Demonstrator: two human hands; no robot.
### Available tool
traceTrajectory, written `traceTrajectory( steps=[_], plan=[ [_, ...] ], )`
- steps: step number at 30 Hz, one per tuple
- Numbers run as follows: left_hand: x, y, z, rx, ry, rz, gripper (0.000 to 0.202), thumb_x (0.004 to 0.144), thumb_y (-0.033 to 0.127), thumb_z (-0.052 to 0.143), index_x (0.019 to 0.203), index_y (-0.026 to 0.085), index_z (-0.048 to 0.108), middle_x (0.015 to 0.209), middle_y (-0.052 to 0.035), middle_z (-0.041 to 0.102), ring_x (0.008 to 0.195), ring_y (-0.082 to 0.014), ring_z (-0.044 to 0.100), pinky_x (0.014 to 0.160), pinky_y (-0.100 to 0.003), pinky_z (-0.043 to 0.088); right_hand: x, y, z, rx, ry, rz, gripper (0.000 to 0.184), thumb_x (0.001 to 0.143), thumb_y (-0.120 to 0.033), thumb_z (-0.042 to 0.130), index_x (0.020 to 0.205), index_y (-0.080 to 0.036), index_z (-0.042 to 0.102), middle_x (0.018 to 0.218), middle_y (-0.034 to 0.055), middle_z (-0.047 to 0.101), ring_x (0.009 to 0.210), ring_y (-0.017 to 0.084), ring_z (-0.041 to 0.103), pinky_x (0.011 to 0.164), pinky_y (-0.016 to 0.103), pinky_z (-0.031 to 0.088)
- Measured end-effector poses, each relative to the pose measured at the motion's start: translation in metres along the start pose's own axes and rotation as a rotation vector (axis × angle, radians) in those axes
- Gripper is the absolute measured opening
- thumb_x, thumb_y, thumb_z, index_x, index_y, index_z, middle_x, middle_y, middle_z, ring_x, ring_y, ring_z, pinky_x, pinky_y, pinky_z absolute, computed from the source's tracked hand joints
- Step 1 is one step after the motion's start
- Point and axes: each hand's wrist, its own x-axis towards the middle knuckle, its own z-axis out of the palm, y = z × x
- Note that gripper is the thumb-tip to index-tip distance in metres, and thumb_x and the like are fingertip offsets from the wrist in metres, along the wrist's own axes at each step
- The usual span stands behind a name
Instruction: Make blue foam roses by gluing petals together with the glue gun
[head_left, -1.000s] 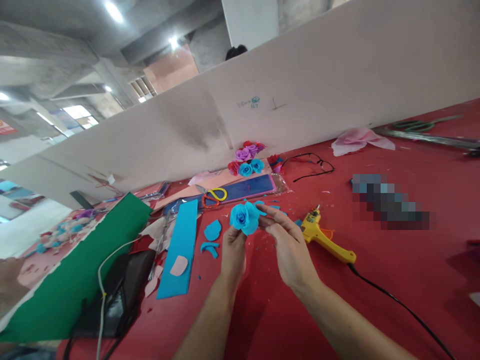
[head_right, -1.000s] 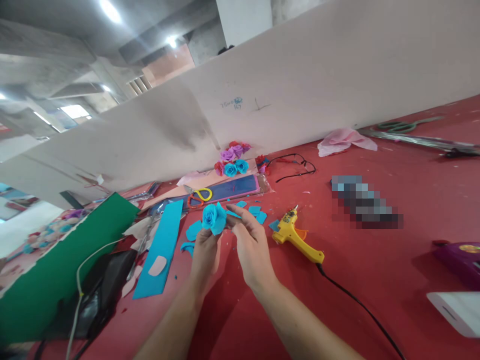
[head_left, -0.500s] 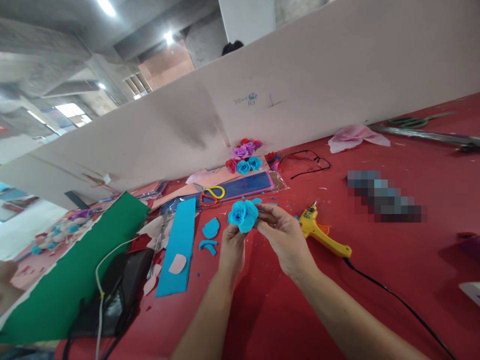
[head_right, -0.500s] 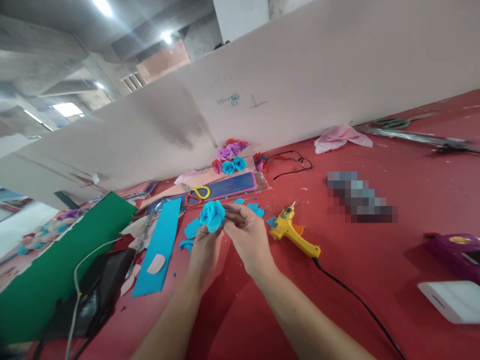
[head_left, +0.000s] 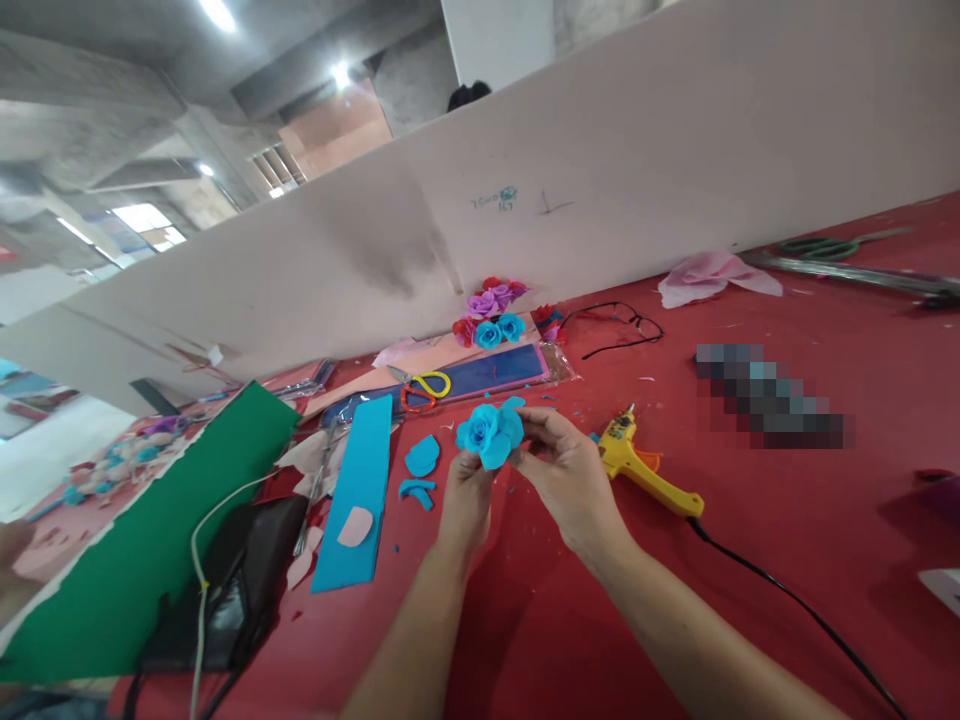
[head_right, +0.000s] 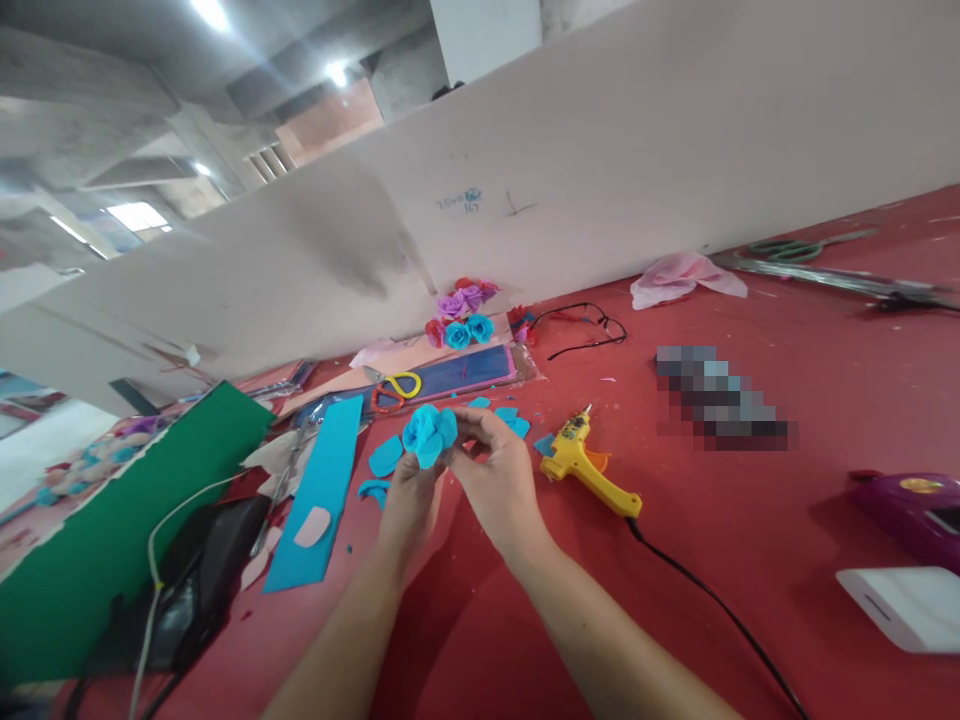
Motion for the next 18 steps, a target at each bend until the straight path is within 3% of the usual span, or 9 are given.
traceTrajectory(
  steps=[9,18],
  plan=[
    [-0.0036,0.0051,0.0029,0.017,0.033,-0.021,0.012,0.068,0.027,0.069,0.076,0.018,0.071,0.086,-0.0027,0.069,0.088,-0.0182,0.059,0.085,-0.030,0.044,-0.0023,-0.0008,0.0002,-0.013,-0.036,0.019,0.030,0.072,-0.018,0.060,0.101,-0.023,0.062,0.095,0.0028,0.069,0.091,0.019,0.063,0.082,0.035,0.050],
    [-0.0016,-0.0001,-0.0007,-0.004,-0.066,-0.011,0.015,0.073,0.025,0.064,0.085,0.020,0.072,0.088,-0.0032,0.070,0.090,-0.0193,0.059,0.087,-0.031,0.042,-0.0032,-0.0068,0.0035,-0.044,-0.043,-0.016,0.027,0.072,-0.021,0.063,0.099,-0.023,0.061,0.094,0.0028,0.069,0.089,0.018,0.064,0.082,0.034,0.051]
  ],
)
